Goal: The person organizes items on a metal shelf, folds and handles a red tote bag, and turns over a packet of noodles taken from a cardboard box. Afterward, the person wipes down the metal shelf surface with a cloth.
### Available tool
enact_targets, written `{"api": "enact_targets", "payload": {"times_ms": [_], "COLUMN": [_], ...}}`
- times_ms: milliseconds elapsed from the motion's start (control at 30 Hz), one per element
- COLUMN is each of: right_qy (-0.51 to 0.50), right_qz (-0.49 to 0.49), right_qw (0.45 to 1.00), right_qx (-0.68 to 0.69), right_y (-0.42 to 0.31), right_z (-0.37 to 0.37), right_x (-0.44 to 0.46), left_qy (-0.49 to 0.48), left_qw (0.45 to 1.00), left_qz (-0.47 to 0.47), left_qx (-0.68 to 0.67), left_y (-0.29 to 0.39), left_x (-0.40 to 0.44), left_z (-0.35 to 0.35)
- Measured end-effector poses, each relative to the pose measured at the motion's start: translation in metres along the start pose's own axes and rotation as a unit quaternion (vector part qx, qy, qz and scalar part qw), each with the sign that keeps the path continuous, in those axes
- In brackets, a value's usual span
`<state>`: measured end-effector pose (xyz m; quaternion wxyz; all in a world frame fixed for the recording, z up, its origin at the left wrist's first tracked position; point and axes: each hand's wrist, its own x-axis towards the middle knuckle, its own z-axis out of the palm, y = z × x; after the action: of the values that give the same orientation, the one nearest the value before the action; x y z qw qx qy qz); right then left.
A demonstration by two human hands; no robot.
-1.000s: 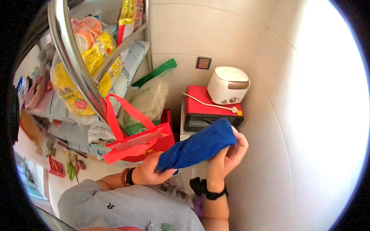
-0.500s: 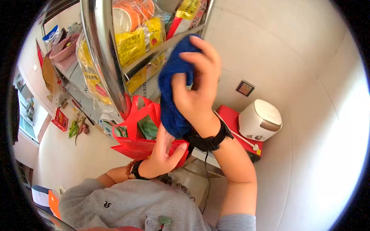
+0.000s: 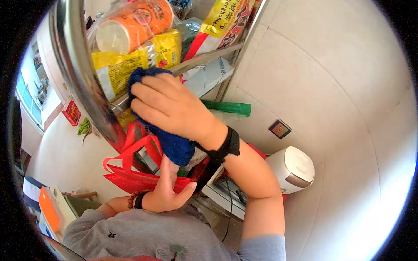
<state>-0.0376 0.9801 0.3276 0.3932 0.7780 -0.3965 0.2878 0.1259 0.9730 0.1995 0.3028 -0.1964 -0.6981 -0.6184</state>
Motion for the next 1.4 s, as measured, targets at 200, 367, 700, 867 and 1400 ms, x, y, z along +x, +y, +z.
{"api": "enact_targets", "payload": {"times_ms": [200,367,700,867,1400], "right_qy": [0.022,0.047,0.129,0.174,0.29], "right_qz": [0.064,0.089,0.181,0.217,0.367], "right_qw": [0.995,0.992,0.97,0.954,0.881], "right_qx": [-0.077,-0.077,-0.1,-0.115,-0.076], "right_y": [0.048,0.071,0.105,0.126,0.176], "right_z": [-0.019,-0.022,-0.021,-0.017,-0.026], "right_x": [-0.046,-0.066,-0.106,-0.123,-0.166], "left_qy": [0.042,0.045,0.018,0.016,0.003], "left_qw": [0.997,0.993,0.974,0.974,0.977], "left_qz": [-0.058,-0.06,-0.071,-0.085,-0.06], "left_qx": [0.032,0.096,0.213,0.21,0.203], "left_y": [-0.022,-0.02,-0.001,-0.002,-0.007], "left_x": [0.011,0.03,0.042,0.042,0.033], "left_z": [0.033,0.041,0.034,0.032,0.033]}}
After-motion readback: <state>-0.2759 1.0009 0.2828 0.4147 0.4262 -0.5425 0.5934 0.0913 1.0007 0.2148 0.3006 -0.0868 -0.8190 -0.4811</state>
